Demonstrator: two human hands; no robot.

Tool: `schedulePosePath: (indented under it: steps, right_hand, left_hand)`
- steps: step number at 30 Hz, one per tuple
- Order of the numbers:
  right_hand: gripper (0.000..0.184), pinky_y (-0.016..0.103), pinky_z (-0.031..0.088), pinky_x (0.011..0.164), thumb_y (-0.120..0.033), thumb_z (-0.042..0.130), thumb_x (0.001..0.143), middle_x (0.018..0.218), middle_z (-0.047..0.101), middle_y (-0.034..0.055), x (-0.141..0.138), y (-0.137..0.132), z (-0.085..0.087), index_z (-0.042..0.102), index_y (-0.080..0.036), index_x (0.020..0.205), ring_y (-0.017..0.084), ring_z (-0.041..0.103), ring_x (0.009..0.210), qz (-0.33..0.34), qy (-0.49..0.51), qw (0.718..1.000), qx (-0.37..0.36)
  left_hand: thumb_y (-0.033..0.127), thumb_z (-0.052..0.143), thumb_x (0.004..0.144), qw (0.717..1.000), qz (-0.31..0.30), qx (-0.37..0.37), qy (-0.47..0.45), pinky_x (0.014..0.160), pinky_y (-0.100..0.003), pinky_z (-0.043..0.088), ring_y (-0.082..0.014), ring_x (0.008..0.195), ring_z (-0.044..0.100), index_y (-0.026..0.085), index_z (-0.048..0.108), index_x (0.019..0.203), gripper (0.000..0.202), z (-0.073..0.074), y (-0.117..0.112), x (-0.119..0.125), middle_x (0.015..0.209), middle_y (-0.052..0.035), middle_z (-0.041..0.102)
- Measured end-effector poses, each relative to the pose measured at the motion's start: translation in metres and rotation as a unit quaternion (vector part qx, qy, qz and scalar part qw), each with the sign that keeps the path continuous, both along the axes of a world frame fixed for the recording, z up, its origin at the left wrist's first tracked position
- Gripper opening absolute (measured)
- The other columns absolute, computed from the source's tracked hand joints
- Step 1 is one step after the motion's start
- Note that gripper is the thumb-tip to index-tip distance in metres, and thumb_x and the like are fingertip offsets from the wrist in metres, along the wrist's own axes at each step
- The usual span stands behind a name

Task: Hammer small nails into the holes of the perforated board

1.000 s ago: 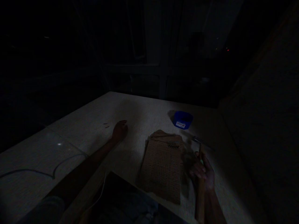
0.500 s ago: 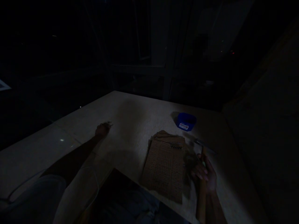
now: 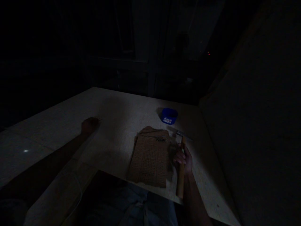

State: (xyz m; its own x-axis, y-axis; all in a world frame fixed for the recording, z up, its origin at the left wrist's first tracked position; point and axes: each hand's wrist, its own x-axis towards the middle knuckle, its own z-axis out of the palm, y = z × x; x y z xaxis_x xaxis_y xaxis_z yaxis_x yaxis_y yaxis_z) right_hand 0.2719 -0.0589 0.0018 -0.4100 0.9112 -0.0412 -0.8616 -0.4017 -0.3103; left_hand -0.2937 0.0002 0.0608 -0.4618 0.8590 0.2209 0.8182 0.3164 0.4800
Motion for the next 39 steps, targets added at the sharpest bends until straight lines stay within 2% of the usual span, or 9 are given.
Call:
schedulePosePath:
  steps: [3, 6, 8, 12, 15, 18, 21, 30, 39]
  right_hand:
    - [0.016, 0.015, 0.037, 0.039, -0.027, 0.054, 0.102, 0.046, 0.043, -0.0127, -0.004, 0.002, 0.001, 0.066, -0.017, 0.099, 0.004, 0.04, 0.031, -0.009, -0.003, 1.0, 0.004]
    - [0.017, 0.014, 0.033, 0.037, -0.028, 0.054, 0.102, 0.045, 0.04, -0.0137, -0.007, 0.005, -0.001, 0.066, -0.017, 0.097, 0.004, 0.036, 0.029, -0.011, 0.002, 1.0, 0.01]
    - [0.019, 0.014, 0.031, 0.037, -0.029, 0.053, 0.103, 0.045, 0.039, -0.014, -0.009, 0.006, -0.003, 0.066, -0.017, 0.098, 0.003, 0.035, 0.03, -0.006, 0.015, 1.0, 0.019]
    - [0.021, 0.014, 0.032, 0.038, -0.03, 0.052, 0.103, 0.046, 0.042, -0.0128, -0.011, 0.007, -0.005, 0.067, -0.016, 0.1, 0.004, 0.04, 0.032, 0.014, 0.04, 0.998, 0.038]
    - [0.019, 0.015, 0.034, 0.039, -0.031, 0.055, 0.102, 0.046, 0.044, -0.0125, -0.012, 0.007, -0.004, 0.067, -0.017, 0.099, 0.004, 0.04, 0.033, 0.026, 0.041, 0.998, 0.035]
    - [0.019, 0.015, 0.034, 0.039, -0.031, 0.056, 0.101, 0.046, 0.044, -0.0124, -0.013, 0.007, -0.004, 0.068, -0.017, 0.097, 0.004, 0.037, 0.032, 0.022, 0.03, 0.999, 0.023]
    - [0.022, 0.015, 0.032, 0.038, -0.033, 0.053, 0.103, 0.045, 0.042, -0.0126, -0.015, 0.007, -0.003, 0.067, -0.017, 0.097, 0.004, 0.034, 0.031, 0.02, 0.024, 0.999, 0.021]
    - [0.023, 0.014, 0.027, 0.033, -0.036, 0.054, 0.103, 0.044, 0.035, -0.0147, -0.019, 0.01, -0.003, 0.066, -0.018, 0.096, 0.004, 0.022, 0.028, 0.007, -0.015, 1.0, 0.023]
    - [0.022, 0.014, 0.026, 0.034, -0.04, 0.057, 0.1, 0.044, 0.033, -0.0149, -0.025, 0.012, -0.008, 0.064, -0.02, 0.097, 0.004, 0.019, 0.029, 0.031, -0.042, 0.998, 0.029]
  left_hand:
    - [0.03, 0.057, 0.082, 0.99, -0.09, 0.079, -0.07, 0.092, -0.041, 0.055, -0.027, 0.1, 0.07, 0.017, 0.072, 0.091, 0.021, 0.009, 0.018, 0.043, 0.103, -0.012, 0.077]
    - [0.036, 0.06, 0.078, 0.967, -0.176, 0.12, -0.139, 0.086, -0.036, 0.058, -0.0239, 0.091, 0.072, 0.02, 0.072, 0.088, 0.022, 0.014, 0.028, 0.106, 0.095, -0.0072, 0.078]
    - [0.037, 0.064, 0.076, 0.937, -0.237, 0.13, -0.221, 0.084, -0.036, 0.058, -0.0245, 0.09, 0.072, 0.02, 0.073, 0.087, 0.023, 0.014, 0.027, 0.152, 0.094, -0.0075, 0.078]
    - [0.032, 0.066, 0.074, 0.908, -0.301, 0.096, -0.275, 0.079, -0.035, 0.058, -0.0227, 0.082, 0.073, 0.019, 0.075, 0.086, 0.02, 0.005, 0.017, 0.229, 0.087, -0.006, 0.079]
    - [0.028, 0.064, 0.077, 0.893, -0.335, 0.07, -0.293, 0.081, -0.035, 0.058, -0.0223, 0.085, 0.073, 0.02, 0.076, 0.086, 0.017, -0.009, 0.009, 0.265, 0.089, -0.0058, 0.079]
    - [0.026, 0.065, 0.08, 0.886, -0.36, 0.058, -0.288, 0.084, -0.036, 0.058, -0.0225, 0.088, 0.074, 0.02, 0.077, 0.089, 0.016, -0.021, 0.003, 0.281, 0.095, -0.0065, 0.08]
    - [0.026, 0.066, 0.083, 0.886, -0.373, 0.047, -0.271, 0.088, -0.038, 0.058, -0.0234, 0.093, 0.074, 0.021, 0.078, 0.095, 0.018, -0.028, -0.001, 0.286, 0.1, -0.0077, 0.079]
    - [0.025, 0.064, 0.089, 0.892, -0.4, 0.038, -0.207, 0.093, -0.04, 0.058, -0.0242, 0.099, 0.074, 0.025, 0.078, 0.102, 0.019, -0.036, -0.003, 0.296, 0.104, -0.0063, 0.079]
    - [0.029, 0.063, 0.091, 0.9, -0.4, 0.026, -0.171, 0.093, -0.039, 0.058, -0.0236, 0.099, 0.075, 0.027, 0.078, 0.105, 0.02, -0.048, 0.0, 0.296, 0.107, -0.0044, 0.08]
